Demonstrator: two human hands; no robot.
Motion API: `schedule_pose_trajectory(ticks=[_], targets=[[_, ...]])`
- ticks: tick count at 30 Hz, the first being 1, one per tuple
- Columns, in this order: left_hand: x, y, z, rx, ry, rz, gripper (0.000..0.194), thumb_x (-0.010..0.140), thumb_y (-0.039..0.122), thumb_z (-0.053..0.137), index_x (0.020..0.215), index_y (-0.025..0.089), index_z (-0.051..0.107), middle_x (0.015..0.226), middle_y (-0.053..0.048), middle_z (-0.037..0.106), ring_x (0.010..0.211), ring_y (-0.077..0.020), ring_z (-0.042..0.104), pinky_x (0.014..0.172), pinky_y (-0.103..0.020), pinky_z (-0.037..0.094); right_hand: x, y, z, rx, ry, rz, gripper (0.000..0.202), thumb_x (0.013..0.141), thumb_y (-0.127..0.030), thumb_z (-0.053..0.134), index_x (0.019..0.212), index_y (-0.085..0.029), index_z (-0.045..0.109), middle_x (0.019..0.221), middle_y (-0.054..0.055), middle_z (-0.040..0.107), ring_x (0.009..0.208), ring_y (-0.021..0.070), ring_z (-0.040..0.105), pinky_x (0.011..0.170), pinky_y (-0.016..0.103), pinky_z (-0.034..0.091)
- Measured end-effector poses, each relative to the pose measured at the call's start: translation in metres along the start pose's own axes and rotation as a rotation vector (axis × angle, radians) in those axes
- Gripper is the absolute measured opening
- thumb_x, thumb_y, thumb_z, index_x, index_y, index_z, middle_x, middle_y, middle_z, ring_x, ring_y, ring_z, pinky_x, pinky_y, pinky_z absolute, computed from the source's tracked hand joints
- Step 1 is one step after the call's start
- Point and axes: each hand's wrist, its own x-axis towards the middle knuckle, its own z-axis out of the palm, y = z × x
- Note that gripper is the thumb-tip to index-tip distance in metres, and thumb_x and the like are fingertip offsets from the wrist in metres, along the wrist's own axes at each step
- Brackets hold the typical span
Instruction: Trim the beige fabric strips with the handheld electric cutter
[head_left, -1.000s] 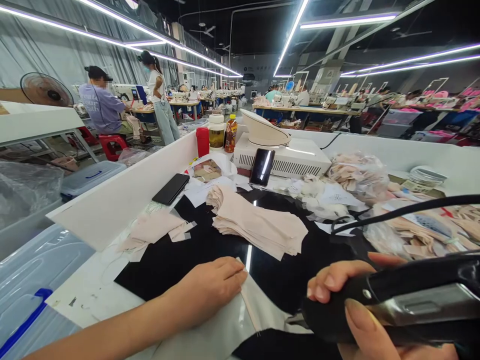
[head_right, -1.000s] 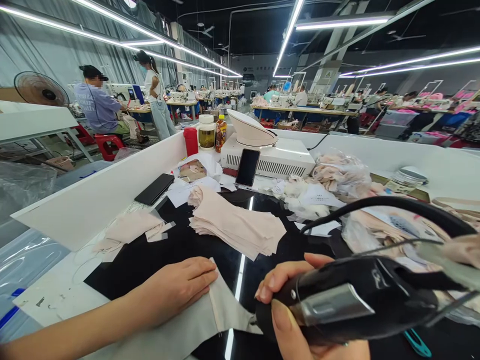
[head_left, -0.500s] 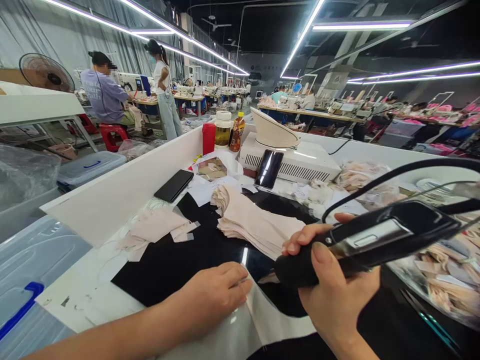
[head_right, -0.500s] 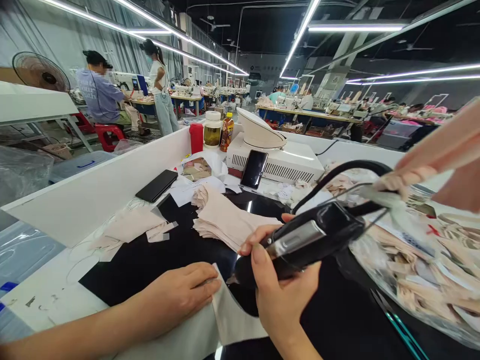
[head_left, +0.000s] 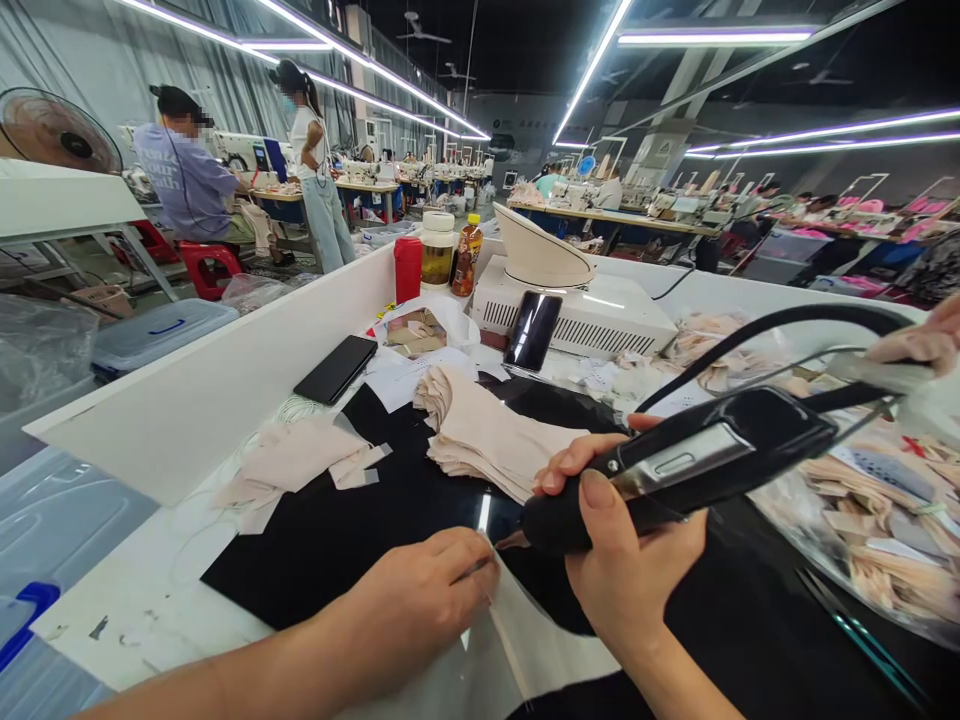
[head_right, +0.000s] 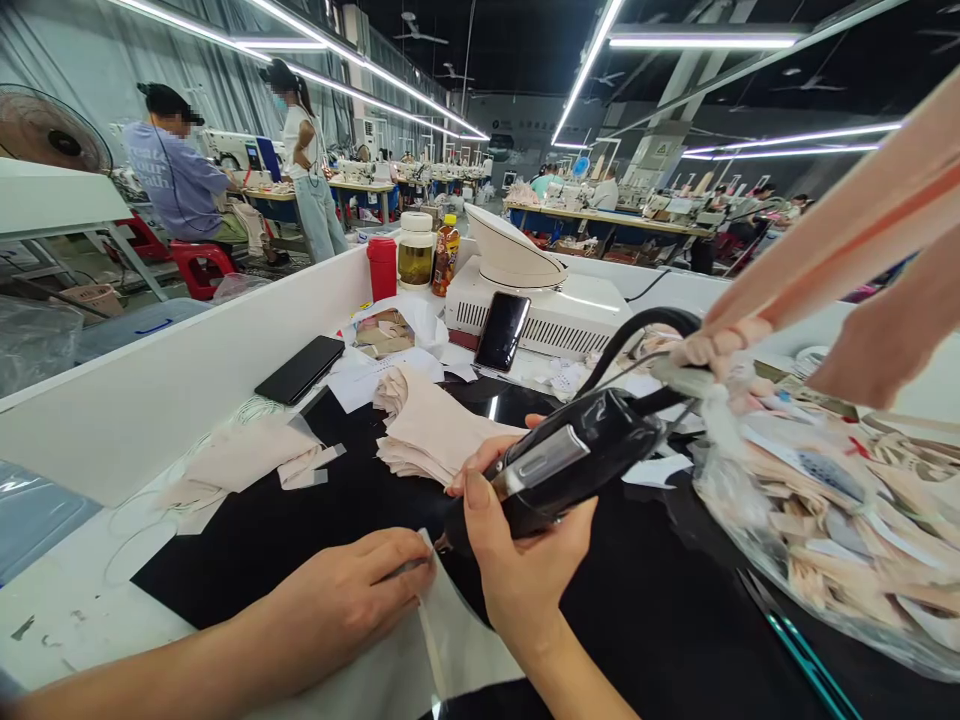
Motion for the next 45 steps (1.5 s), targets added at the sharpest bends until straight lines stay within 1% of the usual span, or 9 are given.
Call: schedule_pose_trajectory(ticks=[8, 14, 19, 24, 32, 37, 39, 42, 45], targets=[[0.0, 0.001, -0.001, 0.011, 0.004, -0.002, 0.018, 0.107, 0.006, 0.051, 0.118, 0.006, 0.066, 0.115, -0.014, 0.069, 0.114, -0.0241, 0.069, 0.097, -0.03, 0.064, -0.003, 0.0, 0.0, -0.007, 0.006, 0.024, 0.045, 0.088, -0.026, 0.083, 0.122, -0.03, 0.055, 0.081, -0.006, 0.069, 0.062, 0.014, 0.066, 0.063, 0.033, 0.061], [0.0, 0.0, -0.003, 0.008, 0.019, -0.001, 0.02, 0.108, 0.007, 0.048, 0.118, 0.007, 0.065, 0.115, -0.014, 0.07, 0.112, -0.0239, 0.071, 0.095, -0.031, 0.065, -0.003, -0.002, 0.002, -0.047, 0.045, 0.043, 0.045, 0.087, -0.023, 0.081, 0.123, -0.029, 0.055, 0.079, -0.006, 0.069, 0.061, 0.0141, 0.065, 0.061, 0.032, 0.06], [0.0, 0.0, -0.004, 0.003, 0.005, -0.02, 0.022, 0.108, 0.009, 0.047, 0.123, 0.01, 0.064, 0.118, -0.014, 0.069, 0.111, -0.0255, 0.072, 0.089, -0.033, 0.067, -0.002, -0.008, -0.005, -0.048, 0.026, -0.013, 0.044, 0.088, -0.026, 0.082, 0.123, -0.03, 0.056, 0.08, -0.006, 0.068, 0.062, 0.0145, 0.066, 0.063, 0.034, 0.061], [-0.002, 0.001, -0.003, 0.038, 0.036, -0.008, 0.02, 0.11, 0.012, 0.046, 0.119, 0.012, 0.064, 0.115, -0.014, 0.07, 0.108, -0.0253, 0.073, 0.086, -0.033, 0.068, -0.006, -0.01, -0.01, -0.056, 0.007, 0.002, 0.043, 0.089, -0.028, 0.082, 0.123, -0.03, 0.056, 0.082, -0.006, 0.067, 0.063, 0.0148, 0.067, 0.063, 0.035, 0.062], [-0.002, -0.002, -0.005, 0.062, 0.01, -0.001, 0.02, 0.109, 0.012, 0.048, 0.121, 0.014, 0.065, 0.118, -0.014, 0.07, 0.113, -0.0222, 0.073, 0.09, -0.031, 0.067, -0.01, -0.009, -0.006, -0.066, 0.005, 0.0, 0.042, 0.091, -0.022, 0.078, 0.124, -0.03, 0.055, 0.082, -0.006, 0.069, 0.062, 0.0141, 0.067, 0.063, 0.034, 0.062], [-0.003, -0.004, -0.008, 0.079, 0.002, 0.028, 0.023, 0.111, 0.014, 0.046, 0.123, 0.014, 0.065, 0.121, -0.014, 0.07, 0.116, -0.0235, 0.071, 0.092, -0.033, 0.067, -0.007, -0.015, -0.005, -0.045, 0.047, 0.006, 0.043, 0.088, -0.026, 0.082, 0.123, -0.028, 0.056, 0.08, -0.006, 0.069, 0.06, 0.0144, 0.067, 0.061, 0.033, 0.06], [0.0, -0.005, -0.01, 0.093, 0.011, 0.052, 0.022, 0.111, 0.014, 0.047, 0.121, 0.013, 0.066, 0.12, -0.014, 0.07, 0.117, -0.0242, 0.07, 0.098, -0.037, 0.065, -0.006, -0.019, -0.007, -0.043, 0.067, -0.001, 0.046, 0.087, -0.028, 0.084, 0.122, -0.028, 0.056, 0.079, -0.006, 0.069, 0.059, 0.0145, 0.066, 0.06, 0.033, 0.06], [0.006, -0.003, -0.013, 0.105, 0.007, 0.068, 0.018, 0.111, 0.015, 0.05, 0.12, 0.013, 0.066, 0.116, -0.011, 0.071, 0.116, -0.0227, 0.069, 0.113, -0.044, 0.057, -0.006, -0.023, -0.01, -0.04, 0.067, 0.001, 0.048, 0.086, -0.03, 0.086, 0.123, -0.028, 0.056, 0.078, -0.006, 0.069, 0.058, 0.0147, 0.066, 0.059, 0.033, 0.06], [0.012, 0.001, -0.013, 0.09, -0.022, 0.07, 0.017, 0.111, 0.018, 0.052, 0.12, 0.013, 0.065, 0.109, -0.008, 0.071, 0.106, -0.0198, 0.07, 0.115, -0.043, 0.054, -0.008, -0.024, -0.013, -0.037, 0.065, 0.012, 0.047, 0.086, -0.028, 0.085, 0.122, -0.028, 0.056, 0.079, -0.006, 0.07, 0.059, 0.0145, 0.067, 0.059, 0.032, 0.06]])
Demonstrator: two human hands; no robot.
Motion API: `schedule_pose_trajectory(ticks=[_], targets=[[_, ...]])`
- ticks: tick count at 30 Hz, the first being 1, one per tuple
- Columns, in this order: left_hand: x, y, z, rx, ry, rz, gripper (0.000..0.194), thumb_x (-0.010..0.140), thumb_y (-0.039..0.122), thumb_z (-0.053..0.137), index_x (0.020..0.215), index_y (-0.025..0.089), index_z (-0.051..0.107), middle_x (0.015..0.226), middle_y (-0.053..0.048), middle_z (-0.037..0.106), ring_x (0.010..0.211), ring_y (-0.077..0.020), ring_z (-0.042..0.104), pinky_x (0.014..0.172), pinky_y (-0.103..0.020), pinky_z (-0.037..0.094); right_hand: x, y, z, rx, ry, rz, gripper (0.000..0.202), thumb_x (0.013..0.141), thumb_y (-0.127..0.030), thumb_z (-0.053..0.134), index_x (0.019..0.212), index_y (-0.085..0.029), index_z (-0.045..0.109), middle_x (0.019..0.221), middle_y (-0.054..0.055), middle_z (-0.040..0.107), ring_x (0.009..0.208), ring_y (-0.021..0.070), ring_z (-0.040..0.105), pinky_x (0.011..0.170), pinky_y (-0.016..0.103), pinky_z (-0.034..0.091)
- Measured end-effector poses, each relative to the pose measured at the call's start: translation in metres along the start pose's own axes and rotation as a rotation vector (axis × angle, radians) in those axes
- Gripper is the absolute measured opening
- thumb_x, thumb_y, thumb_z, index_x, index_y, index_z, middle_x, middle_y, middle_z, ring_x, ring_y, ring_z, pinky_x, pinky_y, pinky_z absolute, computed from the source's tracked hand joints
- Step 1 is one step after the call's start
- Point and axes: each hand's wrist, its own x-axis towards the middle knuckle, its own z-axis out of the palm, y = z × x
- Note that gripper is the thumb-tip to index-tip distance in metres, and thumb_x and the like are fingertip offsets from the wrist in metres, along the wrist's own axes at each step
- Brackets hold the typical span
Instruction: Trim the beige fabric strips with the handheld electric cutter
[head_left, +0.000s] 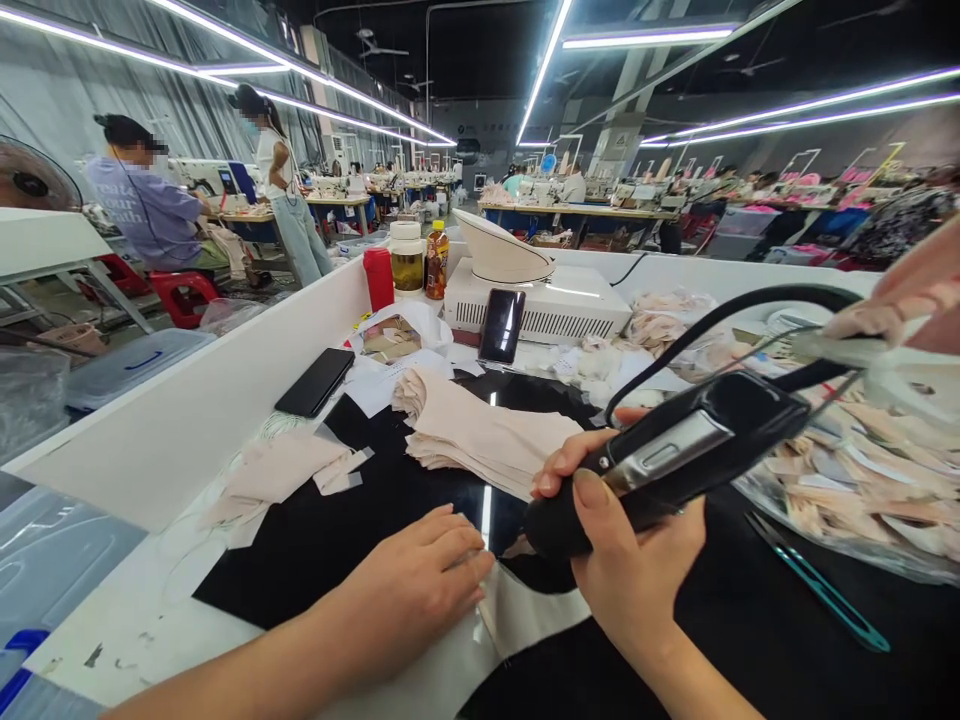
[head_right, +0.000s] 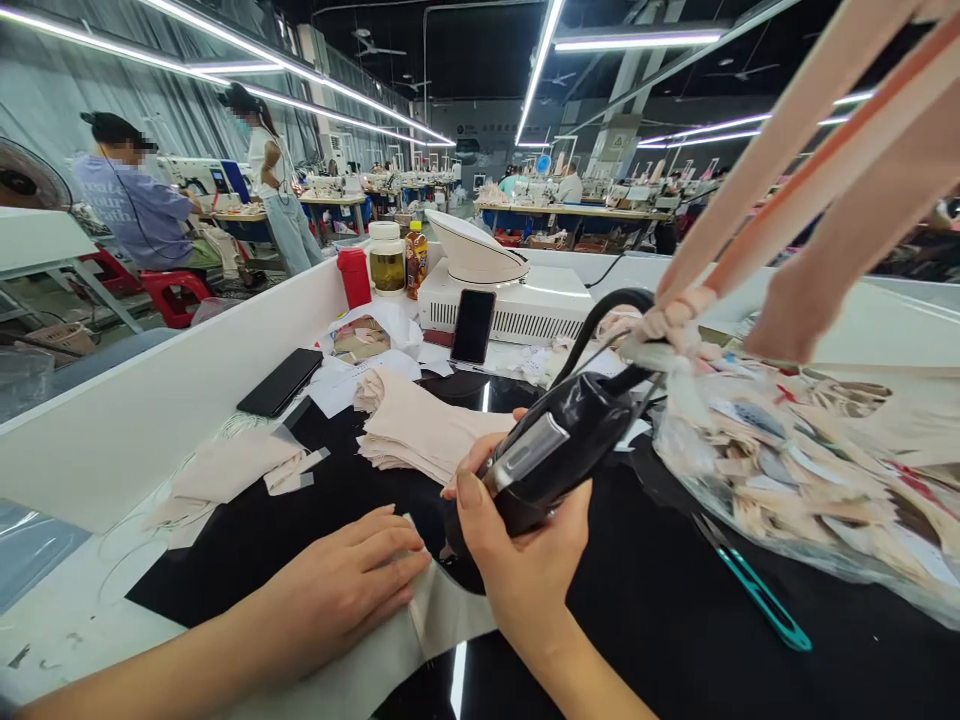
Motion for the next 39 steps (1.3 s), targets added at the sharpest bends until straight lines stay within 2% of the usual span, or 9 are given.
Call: schedule_pose_trajectory(ticks=[4, 6, 11, 18, 23, 30, 39], targets=[[0.003, 0.004, 0.0, -0.039, -0.05, 0.008, 0.015, 0.11, 0.016, 0.053, 0.118, 0.013, 0.065, 0.101, -0.007, 0.068, 0.096, -0.0195, 0.067, 0.095, -0.034, 0.061, -0.003, 0.002, 0.0, 0.001, 0.0, -0.003, 0.046, 0.085, -0.023, 0.083, 0.122, -0.029, 0.055, 0.08, -0.006, 0.07, 0.058, 0.0135, 0.066, 0.058, 0.031, 0.06], [0.002, 0.005, 0.0, -0.055, -0.068, -0.008, 0.015, 0.109, 0.014, 0.052, 0.114, 0.014, 0.065, 0.101, -0.007, 0.066, 0.094, -0.0192, 0.065, 0.092, -0.032, 0.061, -0.004, 0.003, 0.002, 0.007, -0.015, -0.004, 0.046, 0.086, -0.021, 0.081, 0.122, -0.029, 0.055, 0.08, -0.006, 0.069, 0.058, 0.0134, 0.066, 0.057, 0.03, 0.061], [-0.004, 0.005, 0.003, -0.042, -0.044, -0.005, 0.019, 0.109, 0.013, 0.049, 0.118, 0.015, 0.066, 0.102, -0.007, 0.066, 0.091, -0.0198, 0.063, 0.099, -0.039, 0.06, -0.005, 0.003, 0.005, 0.02, -0.043, -0.024, 0.043, 0.085, -0.015, 0.079, 0.12, -0.029, 0.057, 0.081, -0.006, 0.07, 0.06, 0.0129, 0.067, 0.058, 0.029, 0.061], [-0.005, 0.005, 0.007, 0.014, 0.005, 0.051, 0.023, 0.105, 0.003, 0.049, 0.118, 0.012, 0.065, 0.104, -0.008, 0.067, 0.098, -0.0199, 0.068, 0.104, -0.04, 0.058, -0.007, 0.004, 0.005, 0.013, -0.064, -0.034, 0.045, 0.085, -0.013, 0.078, 0.12, -0.029, 0.057, 0.081, -0.007, 0.07, 0.06, 0.0123, 0.067, 0.058, 0.028, 0.061], [-0.008, 0.006, 0.007, 0.037, -0.03, 0.04, 0.025, 0.103, 0.004, 0.054, 0.123, 0.015, 0.064, 0.111, -0.009, 0.069, 0.105, -0.0219, 0.069, 0.107, -0.044, 0.057, -0.007, 0.004, 0.005, -0.054, -0.062, -0.03, 0.043, 0.086, -0.012, 0.075, 0.12, -0.03, 0.056, 0.081, -0.007, 0.07, 0.059, 0.0122, 0.067, 0.062, 0.029, 0.063], [-0.012, 0.007, 0.008, 0.063, -0.086, 0.037, 0.028, 0.102, 0.008, 0.056, 0.128, 0.018, 0.062, 0.114, -0.01, 0.069, 0.108, -0.0236, 0.069, 0.11, -0.048, 0.055, -0.008, -0.003, -0.002, 0.008, -0.034, -0.009, 0.043, 0.087, -0.018, 0.079, 0.122, -0.029, 0.056, 0.082, -0.006, 0.07, 0.059, 0.0135, 0.068, 0.058, 0.029, 0.061], [-0.013, 0.006, 0.005, 0.07, -0.151, 0.044, 0.042, 0.094, 0.004, 0.057, 0.135, 0.016, 0.058, 0.117, -0.011, 0.067, 0.111, -0.0272, 0.068, 0.11, -0.051, 0.055, -0.011, -0.004, -0.003, -0.064, -0.02, -0.018, 0.04, 0.087, -0.021, 0.08, 0.119, -0.029, 0.057, 0.08, -0.006, 0.07, 0.058, 0.0133, 0.067, 0.059, 0.03, 0.062]])
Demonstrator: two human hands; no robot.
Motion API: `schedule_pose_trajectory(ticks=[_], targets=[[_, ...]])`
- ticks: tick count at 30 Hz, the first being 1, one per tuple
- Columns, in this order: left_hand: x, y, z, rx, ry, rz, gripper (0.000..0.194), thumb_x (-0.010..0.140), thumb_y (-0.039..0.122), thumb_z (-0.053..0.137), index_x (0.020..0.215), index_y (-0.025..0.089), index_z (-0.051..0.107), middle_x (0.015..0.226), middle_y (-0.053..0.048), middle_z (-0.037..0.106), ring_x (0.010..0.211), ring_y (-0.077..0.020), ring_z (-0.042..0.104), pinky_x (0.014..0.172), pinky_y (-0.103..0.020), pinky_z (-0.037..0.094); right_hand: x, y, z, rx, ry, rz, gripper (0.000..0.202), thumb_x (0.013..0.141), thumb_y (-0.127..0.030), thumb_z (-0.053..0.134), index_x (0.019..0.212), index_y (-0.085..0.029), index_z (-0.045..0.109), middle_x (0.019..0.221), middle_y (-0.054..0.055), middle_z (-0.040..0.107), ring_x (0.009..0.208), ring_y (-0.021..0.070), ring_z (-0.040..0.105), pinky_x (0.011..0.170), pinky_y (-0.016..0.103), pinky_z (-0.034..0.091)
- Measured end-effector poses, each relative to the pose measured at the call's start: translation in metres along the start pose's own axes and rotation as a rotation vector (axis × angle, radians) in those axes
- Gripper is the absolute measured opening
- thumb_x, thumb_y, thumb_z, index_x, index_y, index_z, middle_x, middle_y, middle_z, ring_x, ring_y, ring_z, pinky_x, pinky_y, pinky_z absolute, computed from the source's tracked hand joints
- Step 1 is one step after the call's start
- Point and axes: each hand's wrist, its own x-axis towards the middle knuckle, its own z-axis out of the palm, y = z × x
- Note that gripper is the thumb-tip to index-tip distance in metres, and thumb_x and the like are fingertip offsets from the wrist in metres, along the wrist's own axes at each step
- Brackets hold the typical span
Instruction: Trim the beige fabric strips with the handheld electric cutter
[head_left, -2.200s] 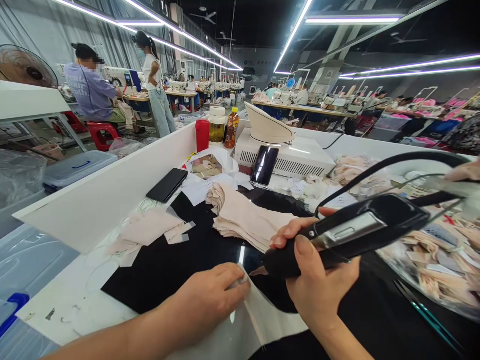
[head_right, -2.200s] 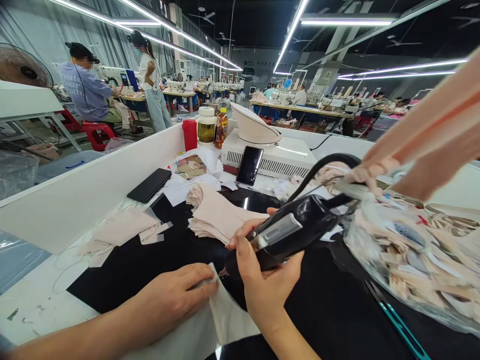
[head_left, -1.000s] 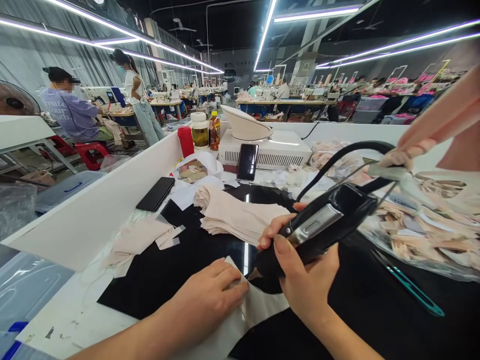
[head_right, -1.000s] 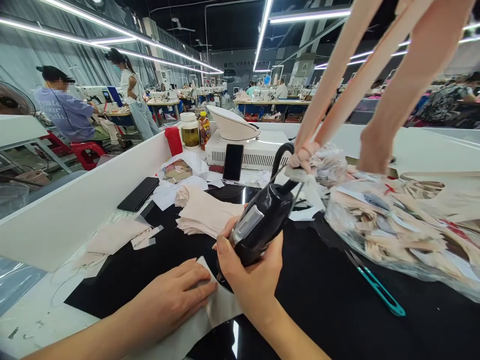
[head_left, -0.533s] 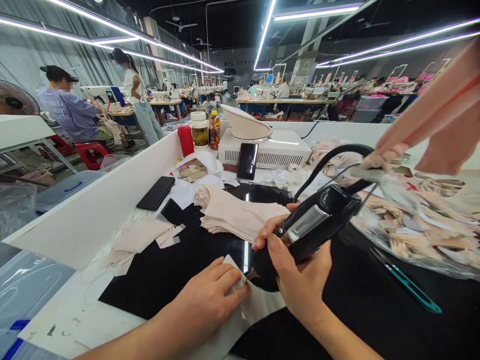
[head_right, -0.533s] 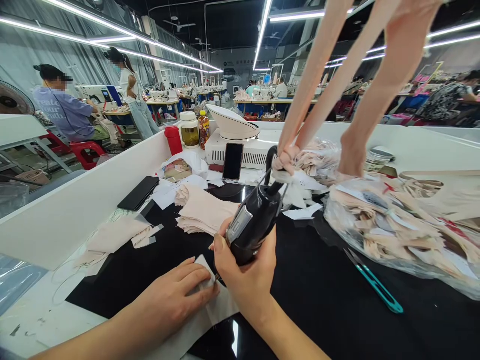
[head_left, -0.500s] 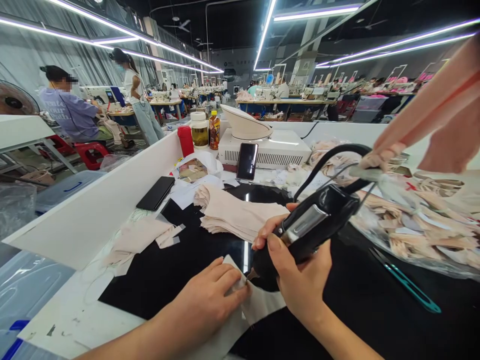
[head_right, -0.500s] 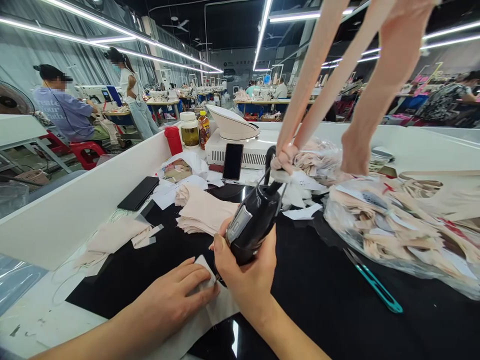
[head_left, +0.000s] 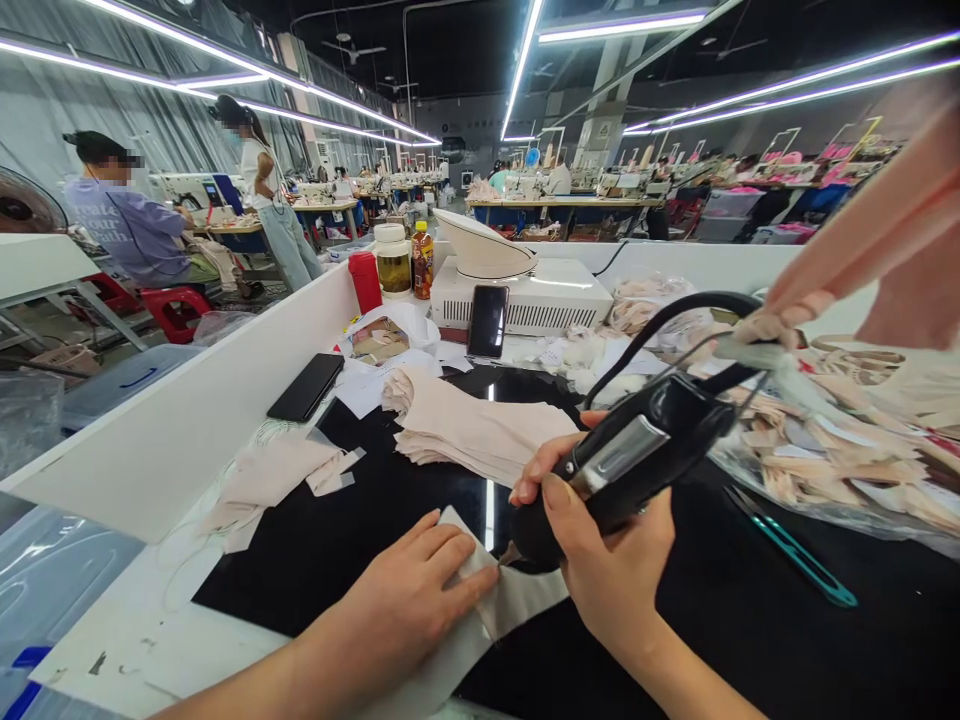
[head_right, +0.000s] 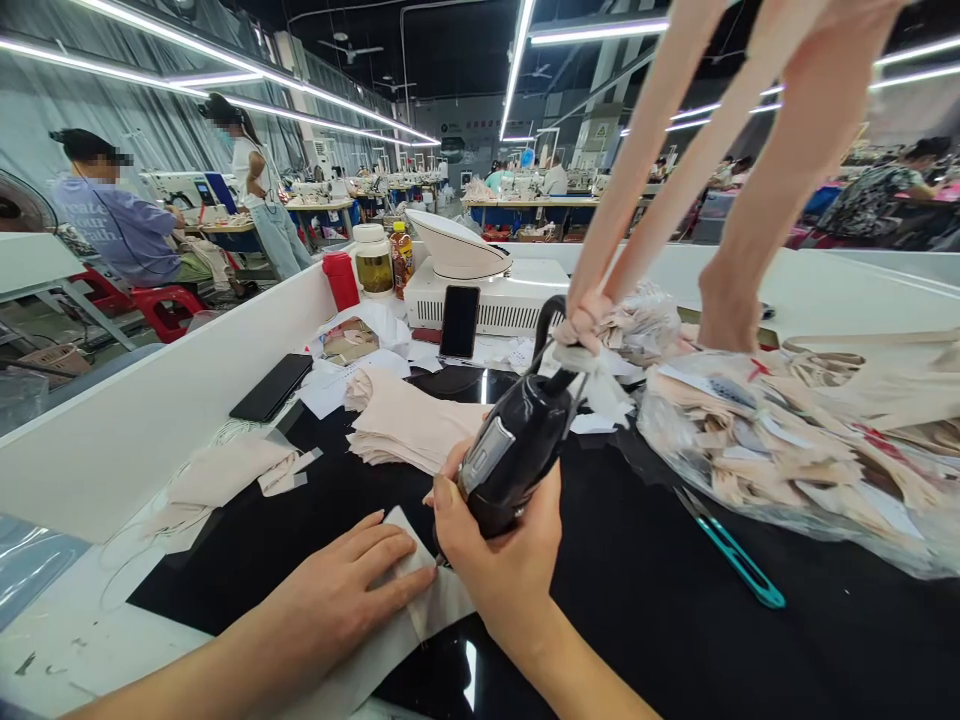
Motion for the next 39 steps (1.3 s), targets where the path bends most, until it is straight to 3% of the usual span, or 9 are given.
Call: schedule_pose_trajectory(ticks=[5, 8, 12, 17, 22, 27, 31, 39], targets=[[0.004, 0.001, -0.006, -0.012, 0.075, 0.001, 0.029, 0.103, 0.004, 0.053, 0.129, 0.013, 0.061, 0.118, -0.01, 0.068, 0.112, -0.0237, 0.067, 0.116, -0.048, 0.051, 0.006, -0.01, -0.013, 0.052, 0.032, 0.025, 0.046, 0.086, -0.032, 0.086, 0.122, -0.03, 0.058, 0.081, -0.005, 0.07, 0.059, 0.0142, 0.066, 0.059, 0.032, 0.061], [0.01, 0.007, -0.008, -0.059, 0.121, 0.006, 0.024, 0.105, 0.003, 0.05, 0.125, 0.008, 0.062, 0.116, -0.012, 0.068, 0.111, -0.0233, 0.066, 0.107, -0.039, 0.056, 0.007, -0.017, -0.025, 0.037, 0.041, 0.007, 0.046, 0.086, -0.033, 0.087, 0.123, -0.031, 0.059, 0.081, -0.006, 0.07, 0.06, 0.0146, 0.067, 0.061, 0.032, 0.061], [0.018, 0.023, 0.001, -0.148, 0.081, -0.064, 0.021, 0.105, 0.004, 0.051, 0.122, 0.011, 0.062, 0.112, -0.011, 0.068, 0.102, -0.0219, 0.066, 0.09, -0.032, 0.06, 0.004, -0.018, -0.039, -0.001, 0.024, -0.019, 0.044, 0.088, -0.028, 0.086, 0.123, -0.031, 0.06, 0.081, -0.005, 0.07, 0.061, 0.015, 0.068, 0.061, 0.032, 0.061], [0.027, 0.039, 0.011, 0.032, 0.01, -0.061, 0.017, 0.103, 0.003, 0.05, 0.108, 0.013, 0.064, 0.108, -0.01, 0.068, 0.096, -0.0218, 0.064, 0.084, -0.032, 0.058, 0.001, -0.016, -0.048, -0.031, 0.009, -0.035, 0.046, 0.088, -0.024, 0.085, 0.126, -0.03, 0.06, 0.083, -0.004, 0.07, 0.063, 0.0143, 0.069, 0.064, 0.032, 0.064], [0.031, 0.045, 0.009, 0.082, -0.036, -0.08, 0.021, 0.106, 0.005, 0.047, 0.117, 0.011, 0.062, 0.1, -0.006, 0.067, 0.087, -0.0209, 0.064, 0.078, -0.032, 0.057, -0.003, -0.018, -0.052, -0.05, 0.003, -0.036, 0.044, 0.09, -0.024, 0.084, 0.126, -0.03, 0.059, 0.085, -0.004, 0.07, 0.064, 0.0142, 0.069, 0.064, 0.032, 0.065], [0.027, 0.049, 0.014, -0.031, 0.026, -0.175, 0.023, 0.102, 0.006, 0.055, 0.122, 0.015, 0.061, 0.097, -0.004, 0.065, 0.088, -0.0217, 0.066, 0.075, -0.03, 0.059, -0.007, -0.023, -0.053, -0.061, -0.023, -0.066, 0.04, 0.092, -0.024, 0.082, 0.124, -0.029, 0.059, 0.085, -0.003, 0.069, 0.063, 0.0143, 0.068, 0.059, 0.03, 0.062], [0.023, 0.051, 0.018, -0.04, 0.073, -0.175, 0.028, 0.097, 0.005, 0.062, 0.122, 0.017, 0.063, 0.098, -0.004, 0.066, 0.089, -0.0224, 0.067, 0.074, -0.029, 0.061, -0.008, -0.023, -0.053, -0.059, -0.018, -0.067, 0.04, 0.092, -0.025, 0.082, 0.125, -0.028, 0.059, 0.084, -0.003, 0.069, 0.063, 0.0147, 0.068, 0.058, 0.03, 0.061], [0.02, 0.05, 0.02, -0.006, 0.182, -0.136, 0.036, 0.096, 0.001, 0.054, 0.127, 0.015, 0.063, 0.099, -0.007, 0.067, 0.089, -0.0227, 0.067, 0.073, -0.029, 0.062, -0.006, -0.019, -0.041, 0.024, 0.0, -0.027, 0.045, 0.091, -0.029, 0.084, 0.127, -0.03, 0.058, 0.085, -0.004, 0.069, 0.063, 0.0137, 0.069, 0.062, 0.031, 0.062]])
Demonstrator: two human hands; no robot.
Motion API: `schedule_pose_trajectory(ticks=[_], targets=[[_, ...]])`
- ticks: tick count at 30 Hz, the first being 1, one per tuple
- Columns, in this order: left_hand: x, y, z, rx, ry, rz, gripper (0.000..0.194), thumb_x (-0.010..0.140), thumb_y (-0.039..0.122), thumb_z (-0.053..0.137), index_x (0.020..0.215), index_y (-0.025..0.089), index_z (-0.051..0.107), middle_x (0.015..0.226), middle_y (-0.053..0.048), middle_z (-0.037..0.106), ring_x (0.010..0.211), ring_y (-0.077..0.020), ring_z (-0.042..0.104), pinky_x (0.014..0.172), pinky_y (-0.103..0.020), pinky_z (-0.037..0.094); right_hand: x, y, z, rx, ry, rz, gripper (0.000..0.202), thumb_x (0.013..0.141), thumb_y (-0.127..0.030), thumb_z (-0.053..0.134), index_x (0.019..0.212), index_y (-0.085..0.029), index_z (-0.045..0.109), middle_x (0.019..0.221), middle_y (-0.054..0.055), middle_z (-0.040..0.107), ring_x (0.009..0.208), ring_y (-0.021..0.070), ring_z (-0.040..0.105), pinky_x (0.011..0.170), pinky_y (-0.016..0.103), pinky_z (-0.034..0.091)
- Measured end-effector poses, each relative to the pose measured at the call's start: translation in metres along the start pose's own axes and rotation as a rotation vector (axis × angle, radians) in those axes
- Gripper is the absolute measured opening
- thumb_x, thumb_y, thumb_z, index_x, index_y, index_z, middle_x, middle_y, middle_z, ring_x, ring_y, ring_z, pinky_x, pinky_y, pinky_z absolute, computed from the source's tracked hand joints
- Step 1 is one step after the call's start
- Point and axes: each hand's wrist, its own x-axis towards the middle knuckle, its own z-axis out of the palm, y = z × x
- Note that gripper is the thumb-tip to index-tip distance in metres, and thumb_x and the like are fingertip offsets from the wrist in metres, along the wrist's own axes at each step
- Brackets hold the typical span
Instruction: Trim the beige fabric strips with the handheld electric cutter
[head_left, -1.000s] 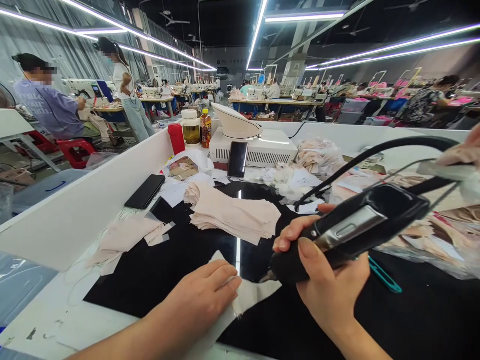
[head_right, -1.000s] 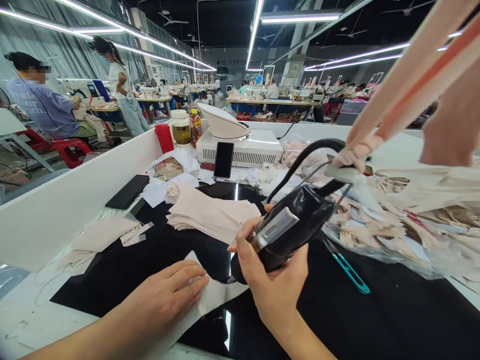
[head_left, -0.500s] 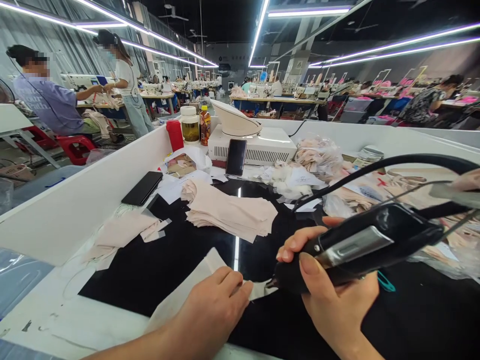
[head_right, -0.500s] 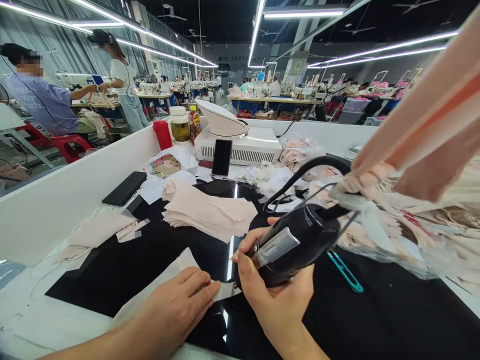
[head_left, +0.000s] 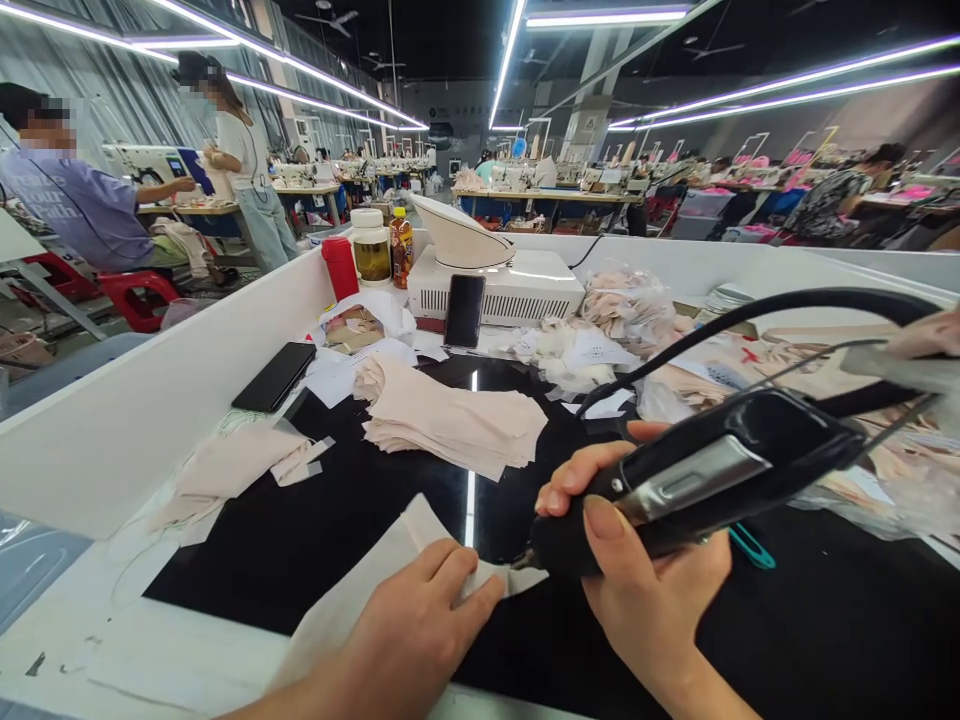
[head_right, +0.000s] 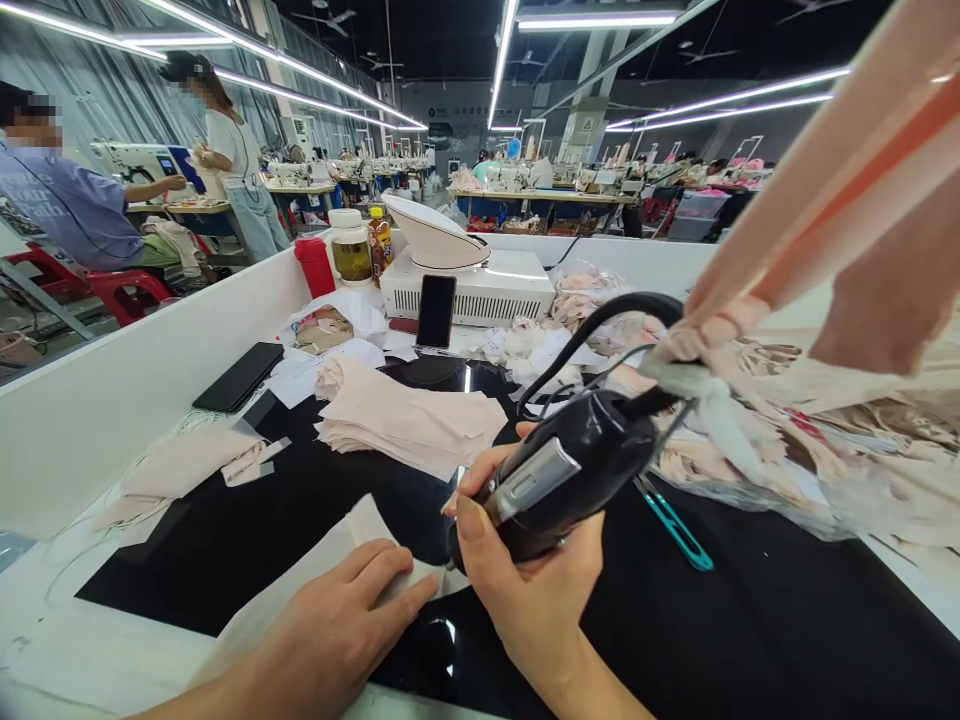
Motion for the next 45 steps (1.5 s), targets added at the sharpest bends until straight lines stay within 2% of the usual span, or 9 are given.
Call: schedule_pose_trajectory(ticks=[3, 5, 9, 14, 22, 31, 37, 41, 45], targets=[[-0.001, -0.001, 0.0, -0.002, -0.014, -0.001, 0.038, 0.096, 0.002, 0.056, 0.131, 0.015, 0.063, 0.1, -0.007, 0.068, 0.091, -0.023, 0.067, 0.077, -0.03, 0.063, -0.001, 0.002, 0.006, 0.012, -0.007, 0.001, 0.043, 0.091, -0.029, 0.083, 0.125, -0.03, 0.058, 0.085, -0.004, 0.069, 0.063, 0.0128, 0.069, 0.063, 0.03, 0.063], [-0.002, 0.0, 0.001, -0.017, -0.031, -0.014, 0.038, 0.096, 0.004, 0.059, 0.131, 0.016, 0.062, 0.099, -0.006, 0.067, 0.089, -0.0226, 0.067, 0.073, -0.029, 0.063, -0.001, 0.001, 0.006, 0.012, -0.028, -0.002, 0.041, 0.092, -0.029, 0.082, 0.125, -0.03, 0.058, 0.084, -0.004, 0.069, 0.062, 0.0123, 0.068, 0.062, 0.029, 0.062], [-0.002, 0.002, 0.002, -0.044, -0.067, -0.032, 0.041, 0.094, 0.007, 0.066, 0.133, 0.016, 0.06, 0.092, -0.003, 0.064, 0.081, -0.0223, 0.065, 0.063, -0.028, 0.06, -0.003, -0.003, -0.002, 0.019, -0.096, -0.001, 0.041, 0.093, -0.027, 0.081, 0.127, -0.03, 0.058, 0.084, -0.004, 0.068, 0.064, 0.0129, 0.068, 0.062, 0.029, 0.061], [-0.002, 0.003, 0.002, -0.008, -0.129, -0.011, 0.045, 0.093, 0.004, 0.065, 0.136, 0.016, 0.057, 0.09, -0.003, 0.063, 0.079, -0.0219, 0.064, 0.064, -0.029, 0.059, -0.006, -0.007, -0.009, 0.029, -0.122, 0.003, 0.04, 0.095, -0.03, 0.079, 0.129, -0.031, 0.058, 0.086, -0.004, 0.067, 0.066, 0.0135, 0.068, 0.062, 0.03, 0.061], [-0.005, 0.0, 0.003, -0.021, -0.098, 0.001, 0.044, 0.094, 0.006, 0.066, 0.137, 0.016, 0.057, 0.092, -0.004, 0.063, 0.085, -0.0229, 0.064, 0.065, -0.028, 0.058, -0.004, -0.004, -0.004, 0.019, -0.07, 0.006, 0.039, 0.094, -0.028, 0.08, 0.126, -0.03, 0.059, 0.085, -0.004, 0.068, 0.065, 0.0136, 0.068, 0.061, 0.03, 0.06], [-0.008, 0.001, 0.009, -0.033, -0.075, 0.001, 0.041, 0.097, 0.009, 0.064, 0.137, 0.017, 0.058, 0.094, -0.005, 0.061, 0.091, -0.0233, 0.062, 0.066, -0.028, 0.056, -0.003, -0.004, 0.005, -0.008, -0.052, 0.008, 0.04, 0.092, -0.032, 0.082, 0.123, -0.03, 0.056, 0.08, -0.004, 0.066, 0.059, 0.0142, 0.066, 0.057, 0.03, 0.059], [-0.005, 0.0, 0.005, -0.036, -0.067, 0.018, 0.038, 0.097, 0.009, 0.064, 0.134, 0.015, 0.058, 0.094, -0.004, 0.061, 0.089, -0.0231, 0.061, 0.064, -0.028, 0.055, -0.004, -0.002, 0.009, -0.003, -0.027, 0.027, 0.041, 0.092, -0.033, 0.081, 0.123, -0.029, 0.055, 0.08, -0.005, 0.067, 0.059, 0.0138, 0.066, 0.059, 0.03, 0.06], [-0.004, -0.001, 0.005, -0.03, -0.035, 0.031, 0.031, 0.101, 0.009, 0.06, 0.131, 0.014, 0.06, 0.095, -0.005, 0.062, 0.09, -0.0235, 0.062, 0.066, -0.029, 0.056, -0.003, 0.001, 0.015, 0.039, -0.027, 0.013, 0.042, 0.091, -0.03, 0.082, 0.124, -0.028, 0.055, 0.082, -0.005, 0.067, 0.061, 0.0126, 0.067, 0.06, 0.029, 0.061], [-0.005, -0.002, 0.006, -0.019, -0.037, 0.059, 0.026, 0.104, 0.009, 0.056, 0.129, 0.012, 0.061, 0.097, -0.006, 0.063, 0.092, -0.0237, 0.064, 0.069, -0.03, 0.058, -0.003, 0.002, 0.02, -0.003, -0.037, 0.013, 0.041, 0.09, -0.02, 0.078, 0.122, -0.029, 0.055, 0.082, -0.006, 0.068, 0.06, 0.0119, 0.066, 0.058, 0.028, 0.061]])
